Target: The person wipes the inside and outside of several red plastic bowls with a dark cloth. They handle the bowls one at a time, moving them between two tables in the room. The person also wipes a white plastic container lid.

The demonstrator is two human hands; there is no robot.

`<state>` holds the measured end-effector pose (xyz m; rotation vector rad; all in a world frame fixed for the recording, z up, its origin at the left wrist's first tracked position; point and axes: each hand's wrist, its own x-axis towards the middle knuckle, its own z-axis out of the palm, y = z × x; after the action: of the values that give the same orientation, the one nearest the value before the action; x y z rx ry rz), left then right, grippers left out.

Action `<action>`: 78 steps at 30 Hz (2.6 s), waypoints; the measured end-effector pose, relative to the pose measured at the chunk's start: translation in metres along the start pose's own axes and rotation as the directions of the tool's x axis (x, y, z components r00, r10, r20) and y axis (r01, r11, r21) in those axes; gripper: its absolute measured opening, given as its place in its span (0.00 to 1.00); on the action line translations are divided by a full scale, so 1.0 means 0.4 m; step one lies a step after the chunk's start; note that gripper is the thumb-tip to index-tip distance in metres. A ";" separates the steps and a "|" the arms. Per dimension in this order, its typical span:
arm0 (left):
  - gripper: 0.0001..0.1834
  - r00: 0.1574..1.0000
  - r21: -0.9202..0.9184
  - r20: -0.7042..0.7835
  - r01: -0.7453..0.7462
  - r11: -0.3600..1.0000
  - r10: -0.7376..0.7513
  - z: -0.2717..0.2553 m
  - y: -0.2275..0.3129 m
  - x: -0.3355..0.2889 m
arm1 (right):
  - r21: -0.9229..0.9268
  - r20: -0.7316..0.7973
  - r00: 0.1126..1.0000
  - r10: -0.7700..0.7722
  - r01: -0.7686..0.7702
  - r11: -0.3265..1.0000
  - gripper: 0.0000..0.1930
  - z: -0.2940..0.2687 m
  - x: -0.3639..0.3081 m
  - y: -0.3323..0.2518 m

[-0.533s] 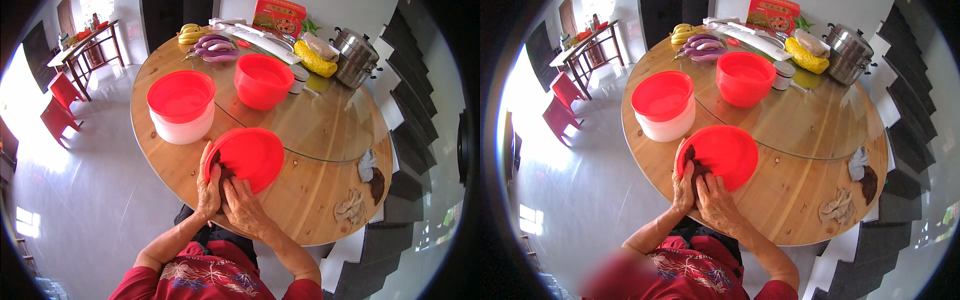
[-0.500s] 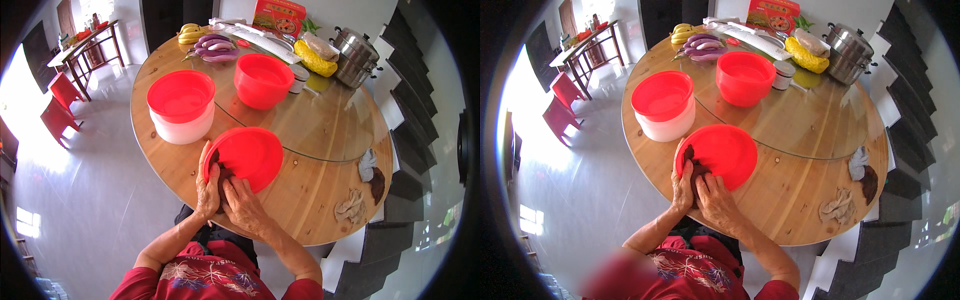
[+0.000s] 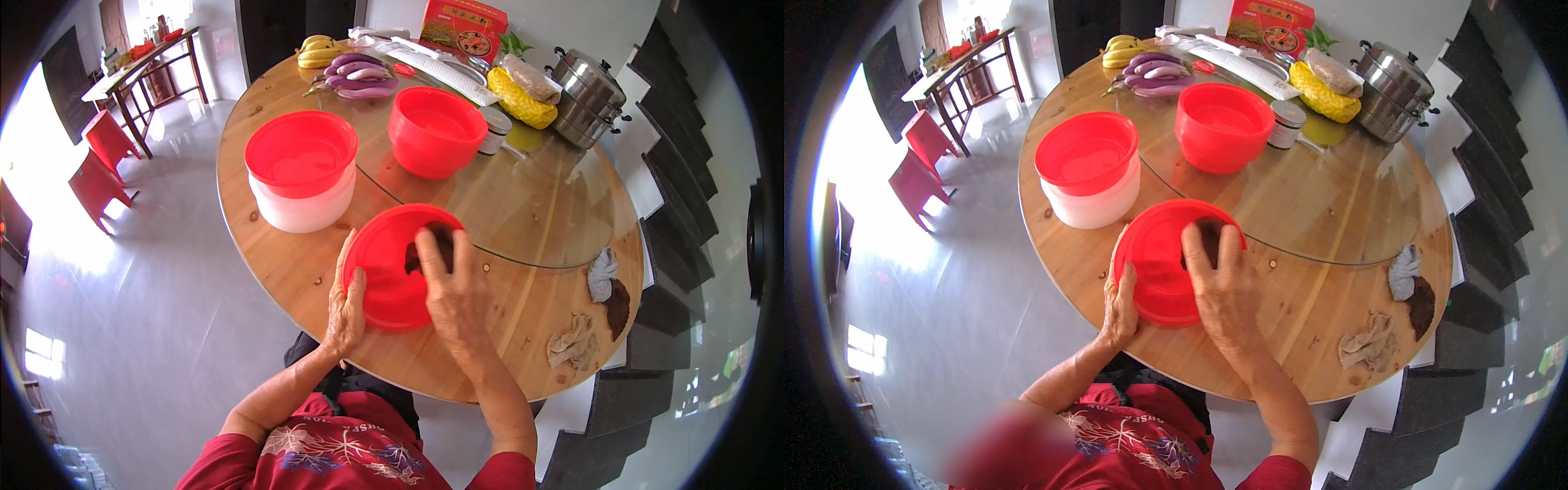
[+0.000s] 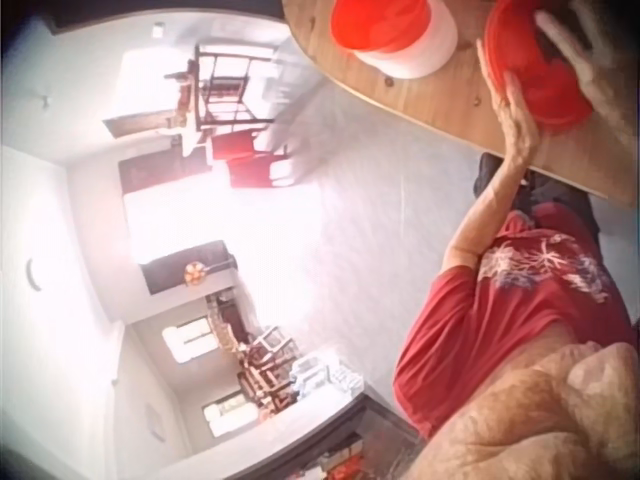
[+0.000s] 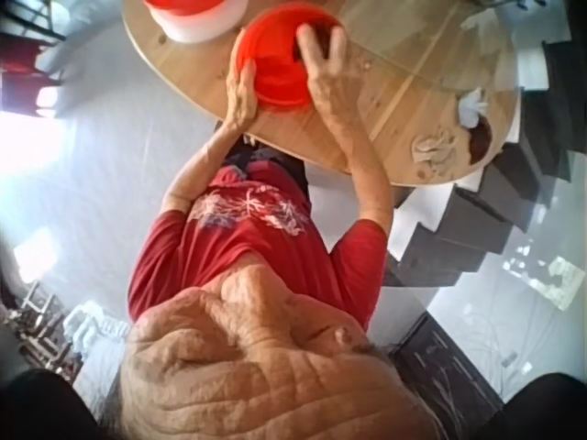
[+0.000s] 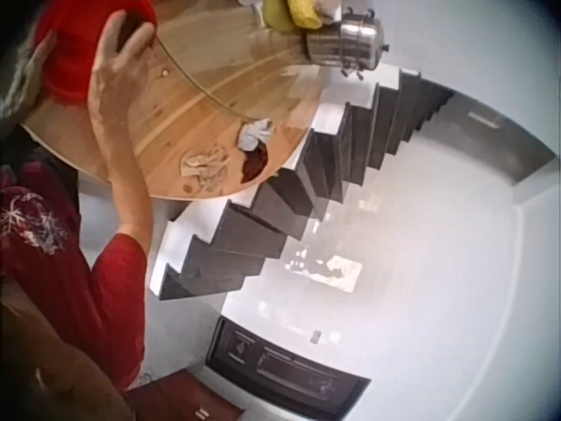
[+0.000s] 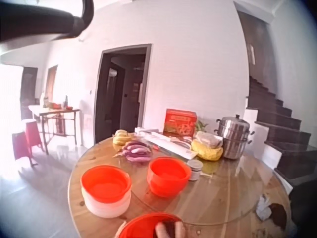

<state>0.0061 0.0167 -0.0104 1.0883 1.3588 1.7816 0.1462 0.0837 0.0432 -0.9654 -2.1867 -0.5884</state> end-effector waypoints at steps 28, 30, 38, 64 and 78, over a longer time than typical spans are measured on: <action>0.28 0.974 -0.191 -0.001 -0.222 0.956 0.226 -0.025 0.078 -0.071 | 0.658 0.140 0.963 -0.229 0.082 0.749 0.19 -0.080 -0.080 -0.118; 0.28 0.958 -0.097 -0.016 -0.287 0.953 0.287 -0.046 0.118 -0.087 | 0.457 0.058 0.939 -0.340 0.278 0.845 0.19 -0.095 -0.073 -0.111; 0.39 0.969 -0.172 -0.145 -0.226 0.959 0.202 -0.154 0.217 -0.116 | 0.424 -0.271 0.856 -0.440 0.516 0.744 0.15 -0.056 -0.002 -0.196; 0.32 0.643 -0.506 -0.681 -0.067 0.860 -0.351 -0.847 0.016 0.113 | 0.801 0.009 0.756 -0.654 0.386 0.457 0.19 0.367 0.323 -0.901; 0.27 0.559 -0.364 -0.812 -0.260 0.894 -0.168 -1.085 0.293 0.123 | 0.895 -0.231 0.748 -0.622 0.414 0.166 0.16 0.216 0.580 -1.218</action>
<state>-0.4036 -0.1610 0.0609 -0.0704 1.2506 2.6468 -0.3796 -0.0582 0.0894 0.4451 -2.4326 0.5563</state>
